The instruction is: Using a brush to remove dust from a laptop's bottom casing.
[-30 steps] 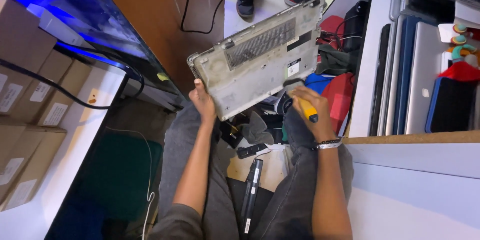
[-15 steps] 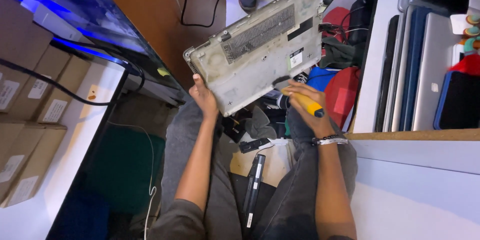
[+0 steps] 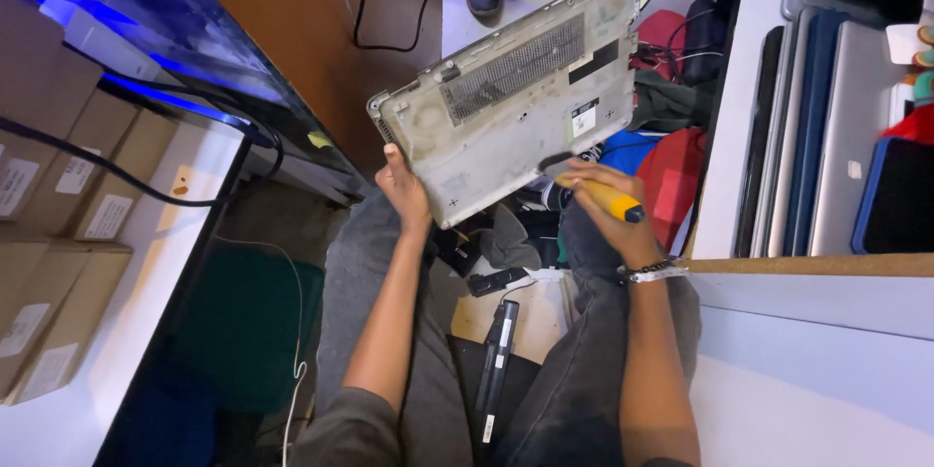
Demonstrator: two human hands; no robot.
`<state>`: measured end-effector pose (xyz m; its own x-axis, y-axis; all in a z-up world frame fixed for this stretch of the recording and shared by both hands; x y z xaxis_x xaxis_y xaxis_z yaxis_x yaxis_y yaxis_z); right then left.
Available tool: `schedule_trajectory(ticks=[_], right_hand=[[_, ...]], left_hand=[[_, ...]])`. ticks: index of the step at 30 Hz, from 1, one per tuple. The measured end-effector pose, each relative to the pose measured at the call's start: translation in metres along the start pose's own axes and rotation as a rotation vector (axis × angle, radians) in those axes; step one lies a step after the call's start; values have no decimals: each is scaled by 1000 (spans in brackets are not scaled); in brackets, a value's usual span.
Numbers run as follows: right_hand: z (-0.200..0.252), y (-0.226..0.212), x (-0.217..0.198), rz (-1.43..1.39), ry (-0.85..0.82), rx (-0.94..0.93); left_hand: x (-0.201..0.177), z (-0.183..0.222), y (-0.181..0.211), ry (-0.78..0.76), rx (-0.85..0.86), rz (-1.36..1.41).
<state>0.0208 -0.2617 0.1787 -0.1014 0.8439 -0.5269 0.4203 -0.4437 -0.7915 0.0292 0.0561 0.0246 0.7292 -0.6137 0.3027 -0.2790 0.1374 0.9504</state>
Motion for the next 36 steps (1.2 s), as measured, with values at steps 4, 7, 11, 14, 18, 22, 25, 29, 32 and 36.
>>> schedule_trajectory(ticks=[4, 7, 11, 14, 18, 22, 25, 29, 32, 36], right_hand=[[3, -56, 73, -247, -160, -24], [3, -59, 96, -349, -293, -33], [2, -9, 30, -209, -64, -10], [2, 5, 19, -54, 27, -46], [6, -31, 86, -193, -86, -43], [15, -53, 125, -301, -182, -4], [6, -26, 80, -167, -56, -5], [-9, 14, -3, 139, 166, -24], [-5, 28, -42, 225, 338, 2], [4, 18, -64, 243, 506, 57]], left_hand=[[-3, 1, -8, -28, 34, -39], [-4, -1, -4, -30, 101, -75], [-1, 1, 4, -42, 101, -78], [7, 2, 8, -35, 108, -60], [0, 8, -1, -52, 199, -138], [4, 10, 17, -60, 216, -127], [8, 6, 15, -84, 217, -116], [2, 0, 12, -78, 213, -92], [-4, -6, 10, -69, 216, -72], [-8, -8, 16, -56, 203, -37]])
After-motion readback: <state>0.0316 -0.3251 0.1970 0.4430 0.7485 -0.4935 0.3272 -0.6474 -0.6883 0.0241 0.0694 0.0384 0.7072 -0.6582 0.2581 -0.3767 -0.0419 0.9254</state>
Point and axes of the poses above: each hand's wrist, its own z-axis away from the middle knuckle, its own x-axis out of the palm, y = z × x, the point moved 5 cm from there along -z, towards the middle knuckle, and after that the axes turned 5 degrees about y, right-handed, at the moved point
